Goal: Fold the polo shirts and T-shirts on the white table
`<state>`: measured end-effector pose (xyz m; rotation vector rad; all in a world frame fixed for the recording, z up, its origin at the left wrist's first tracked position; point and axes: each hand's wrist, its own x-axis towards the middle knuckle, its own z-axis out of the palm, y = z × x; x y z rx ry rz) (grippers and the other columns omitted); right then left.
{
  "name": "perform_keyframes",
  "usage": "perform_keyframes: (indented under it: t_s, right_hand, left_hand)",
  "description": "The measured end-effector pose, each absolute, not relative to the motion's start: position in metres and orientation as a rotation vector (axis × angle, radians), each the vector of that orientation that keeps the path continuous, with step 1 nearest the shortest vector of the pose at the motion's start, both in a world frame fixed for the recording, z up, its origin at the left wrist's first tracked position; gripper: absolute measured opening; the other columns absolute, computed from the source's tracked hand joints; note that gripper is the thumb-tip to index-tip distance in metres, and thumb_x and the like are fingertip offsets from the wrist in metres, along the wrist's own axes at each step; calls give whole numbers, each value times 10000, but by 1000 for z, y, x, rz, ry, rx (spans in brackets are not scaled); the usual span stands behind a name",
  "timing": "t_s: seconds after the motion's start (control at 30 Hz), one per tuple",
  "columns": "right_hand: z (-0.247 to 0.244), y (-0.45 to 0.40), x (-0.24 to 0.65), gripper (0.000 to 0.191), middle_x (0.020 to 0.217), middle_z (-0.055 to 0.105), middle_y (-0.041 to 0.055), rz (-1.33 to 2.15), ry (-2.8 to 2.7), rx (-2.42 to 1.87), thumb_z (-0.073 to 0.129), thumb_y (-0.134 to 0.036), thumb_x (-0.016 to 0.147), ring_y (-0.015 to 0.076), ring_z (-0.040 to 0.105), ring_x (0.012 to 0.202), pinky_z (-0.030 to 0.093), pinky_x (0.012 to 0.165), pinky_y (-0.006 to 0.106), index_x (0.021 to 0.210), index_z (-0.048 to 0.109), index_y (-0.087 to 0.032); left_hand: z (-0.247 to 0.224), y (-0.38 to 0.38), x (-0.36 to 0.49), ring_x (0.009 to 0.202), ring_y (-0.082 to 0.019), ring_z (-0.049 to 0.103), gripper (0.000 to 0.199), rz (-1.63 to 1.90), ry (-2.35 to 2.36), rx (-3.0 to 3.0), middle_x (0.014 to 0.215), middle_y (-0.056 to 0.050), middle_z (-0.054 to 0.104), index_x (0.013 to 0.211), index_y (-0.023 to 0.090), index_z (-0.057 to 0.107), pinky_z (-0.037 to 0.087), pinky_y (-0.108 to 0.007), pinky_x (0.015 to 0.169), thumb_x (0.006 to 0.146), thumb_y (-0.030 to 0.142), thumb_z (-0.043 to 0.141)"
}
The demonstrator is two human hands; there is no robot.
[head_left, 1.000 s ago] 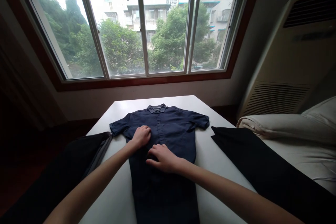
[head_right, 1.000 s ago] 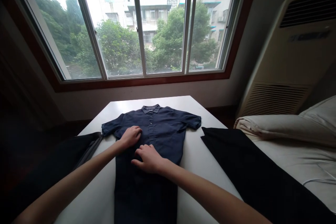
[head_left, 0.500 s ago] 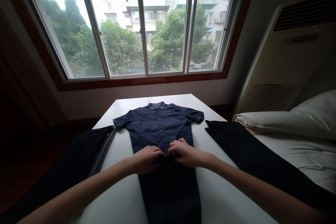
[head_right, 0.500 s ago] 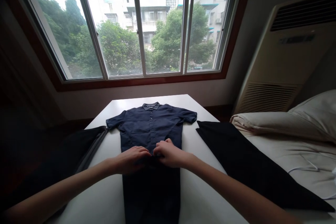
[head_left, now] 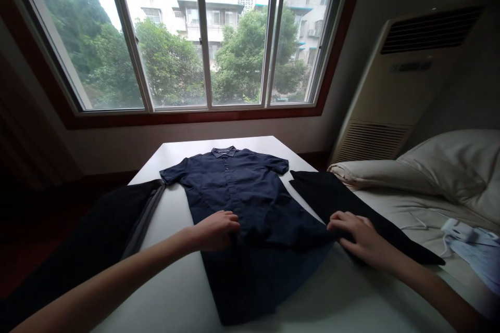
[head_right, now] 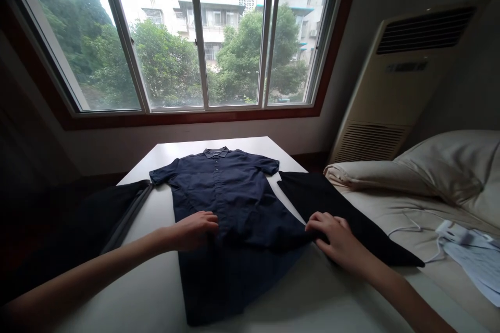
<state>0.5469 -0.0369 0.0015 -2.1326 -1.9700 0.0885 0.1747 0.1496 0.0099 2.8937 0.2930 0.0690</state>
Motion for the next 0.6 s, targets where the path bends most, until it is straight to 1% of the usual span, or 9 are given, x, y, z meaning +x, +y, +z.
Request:
perform_keyframes:
  t_s: [0.07,0.13,0.23,0.33,0.47,0.6]
  right_hand:
    - [-8,-44,542,249,1098,642,51,48,-1973,-2129,486,-220,747,258,586,1057,380,936,434,899,670,-291]
    - [-14,-48,538,236,1103,639,51,0,-1954,-2112,489,-232,760,256,586,1052,371,938,438,910,665,-281]
    - [-19,-55,538,189,1089,639,50,-66,-1905,-2106,494,-262,770,264,589,1041,377,914,444,873,652,-265]
    - [-25,-62,542,160,1056,640,47,-117,-1856,-2108,489,-285,772,273,597,1019,387,885,453,823,638,-257]
    - [-29,-70,545,179,1056,646,50,-78,-1828,-2116,474,-290,772,288,594,1037,392,884,476,807,648,-262]
    - [-16,-67,534,267,1089,654,50,-2,-1838,-2099,432,-248,766,298,588,1076,382,921,509,854,682,-282]
  left_hand:
    - [18,147,163,877,-181,573,195,135,338,2886,906,-25,614,790,203,609,456,-306,845,688,43,564]
    - [28,143,145,893,-175,565,213,214,409,2857,922,-22,613,776,202,593,447,-295,846,681,18,541]
    - [42,134,103,944,-175,573,213,327,544,2782,975,-28,633,784,204,568,436,-303,906,719,13,499]
    - [45,121,52,1009,-190,589,207,389,759,2705,1025,-35,662,805,210,571,437,-316,954,739,37,478]
    - [32,100,-7,1018,-211,614,219,276,1069,2612,999,-21,695,825,230,626,488,-286,902,717,85,502]
    - [19,78,-26,942,-190,639,188,81,1081,2566,933,-7,703,839,257,662,514,-237,842,801,159,507]
